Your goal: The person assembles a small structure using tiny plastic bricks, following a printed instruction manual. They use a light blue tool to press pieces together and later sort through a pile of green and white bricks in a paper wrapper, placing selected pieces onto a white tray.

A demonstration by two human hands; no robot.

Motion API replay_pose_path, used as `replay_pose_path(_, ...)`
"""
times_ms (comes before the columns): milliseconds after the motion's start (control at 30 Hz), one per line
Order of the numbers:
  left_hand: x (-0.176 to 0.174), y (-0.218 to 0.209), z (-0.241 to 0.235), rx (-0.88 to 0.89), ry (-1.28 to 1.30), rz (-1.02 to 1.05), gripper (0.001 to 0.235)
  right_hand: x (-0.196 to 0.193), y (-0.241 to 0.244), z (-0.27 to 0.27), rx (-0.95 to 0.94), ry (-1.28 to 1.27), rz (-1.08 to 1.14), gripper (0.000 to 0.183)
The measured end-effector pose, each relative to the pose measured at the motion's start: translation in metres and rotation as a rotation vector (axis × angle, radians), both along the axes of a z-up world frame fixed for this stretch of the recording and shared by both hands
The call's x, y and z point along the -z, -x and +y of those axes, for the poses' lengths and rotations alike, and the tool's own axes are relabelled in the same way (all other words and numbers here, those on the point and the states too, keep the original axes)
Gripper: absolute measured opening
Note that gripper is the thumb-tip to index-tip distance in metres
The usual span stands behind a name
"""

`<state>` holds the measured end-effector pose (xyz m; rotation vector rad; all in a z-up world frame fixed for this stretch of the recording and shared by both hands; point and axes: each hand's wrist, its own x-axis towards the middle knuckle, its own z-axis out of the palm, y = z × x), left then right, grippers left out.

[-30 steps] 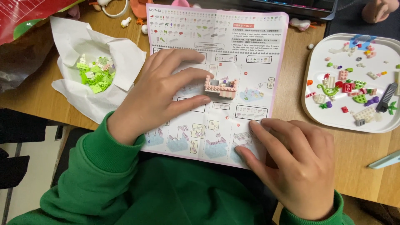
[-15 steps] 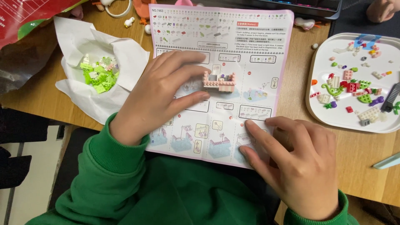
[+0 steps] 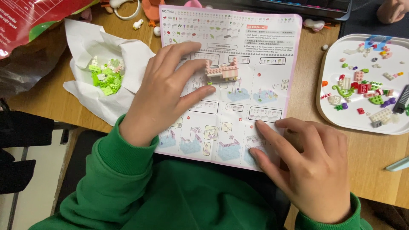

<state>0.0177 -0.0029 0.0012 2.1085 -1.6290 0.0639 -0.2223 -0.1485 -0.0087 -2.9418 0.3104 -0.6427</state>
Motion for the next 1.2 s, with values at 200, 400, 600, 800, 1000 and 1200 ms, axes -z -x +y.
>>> replay_pose_path(200,-0.007,0.002,0.005,0.022,0.135,0.093,0.047,-0.005,0.000,0.002,-0.032,-0.113,-0.021,0.044)
replay_pose_path(400,-0.009,0.001,0.013,0.062,0.303,0.172,0.041,-0.010,0.002,0.006,-0.052,-0.317,-0.089,0.040)
replay_pose_path(600,-0.021,0.013,0.026,0.179,0.420,0.162,0.025,-0.010,0.001,0.009,-0.050,-0.361,-0.102,0.032)
replay_pose_path(800,-0.012,0.030,0.040,0.384,0.020,-0.008,0.031,-0.008,-0.007,0.010,-0.104,-0.160,-0.058,0.033)
replay_pose_path(1000,-0.004,0.025,0.044,0.400,-0.013,-0.042,0.035,-0.007,-0.008,0.011,-0.085,-0.056,-0.005,0.038)
replay_pose_path(1200,-0.007,0.016,0.052,0.390,-0.038,-0.052,0.035,-0.008,-0.010,0.014,-0.064,0.059,0.079,0.046)
